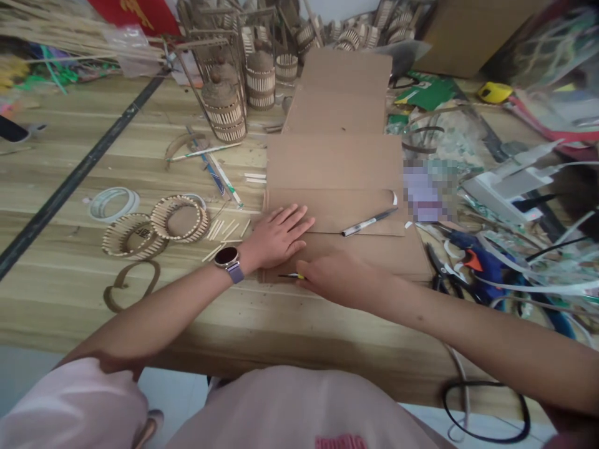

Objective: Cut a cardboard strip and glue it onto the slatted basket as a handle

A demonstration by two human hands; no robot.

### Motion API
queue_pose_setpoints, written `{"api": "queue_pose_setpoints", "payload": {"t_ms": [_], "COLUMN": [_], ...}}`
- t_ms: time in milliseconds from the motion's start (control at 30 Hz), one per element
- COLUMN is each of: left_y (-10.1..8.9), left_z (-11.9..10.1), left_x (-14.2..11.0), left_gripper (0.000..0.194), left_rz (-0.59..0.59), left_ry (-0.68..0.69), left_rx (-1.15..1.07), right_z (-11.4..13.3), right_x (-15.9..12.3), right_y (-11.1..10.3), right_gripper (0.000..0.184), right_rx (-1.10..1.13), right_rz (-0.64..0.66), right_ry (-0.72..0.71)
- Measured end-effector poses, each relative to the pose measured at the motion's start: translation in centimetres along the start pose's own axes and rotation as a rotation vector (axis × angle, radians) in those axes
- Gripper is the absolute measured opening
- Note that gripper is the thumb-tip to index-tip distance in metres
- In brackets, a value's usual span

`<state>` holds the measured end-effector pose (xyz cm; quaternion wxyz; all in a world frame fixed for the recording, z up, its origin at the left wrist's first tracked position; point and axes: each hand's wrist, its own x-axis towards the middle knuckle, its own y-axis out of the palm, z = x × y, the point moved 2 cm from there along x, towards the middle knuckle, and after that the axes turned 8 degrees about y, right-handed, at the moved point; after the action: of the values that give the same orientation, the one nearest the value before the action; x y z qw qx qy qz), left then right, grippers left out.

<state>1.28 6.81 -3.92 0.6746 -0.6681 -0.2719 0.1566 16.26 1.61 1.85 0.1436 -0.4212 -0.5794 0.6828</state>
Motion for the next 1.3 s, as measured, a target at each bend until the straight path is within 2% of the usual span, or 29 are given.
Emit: {"api": "queue_pose_setpoints", "payload": {"t_ms": [233,1300], "left_y": [0.1,0.4], "left_z": [0.1,0.1], "left_x": [0.0,-0.1], "left_gripper": [0.053,0.056], "left_rz": [-0.001,-0.045], "left_ry": [0.015,0.031], "left_rx": [0.011,0.026], "right_z": [1.1,1.2], "right_x": [1.9,2.2], "right_y": [0.3,0.7], "right_gripper": [0.036,0.022], "right_rx": [-0.049,-0.12], "right_rz": [-0.05,-0.114], "right_ry": [-0.073,-0.087]}}
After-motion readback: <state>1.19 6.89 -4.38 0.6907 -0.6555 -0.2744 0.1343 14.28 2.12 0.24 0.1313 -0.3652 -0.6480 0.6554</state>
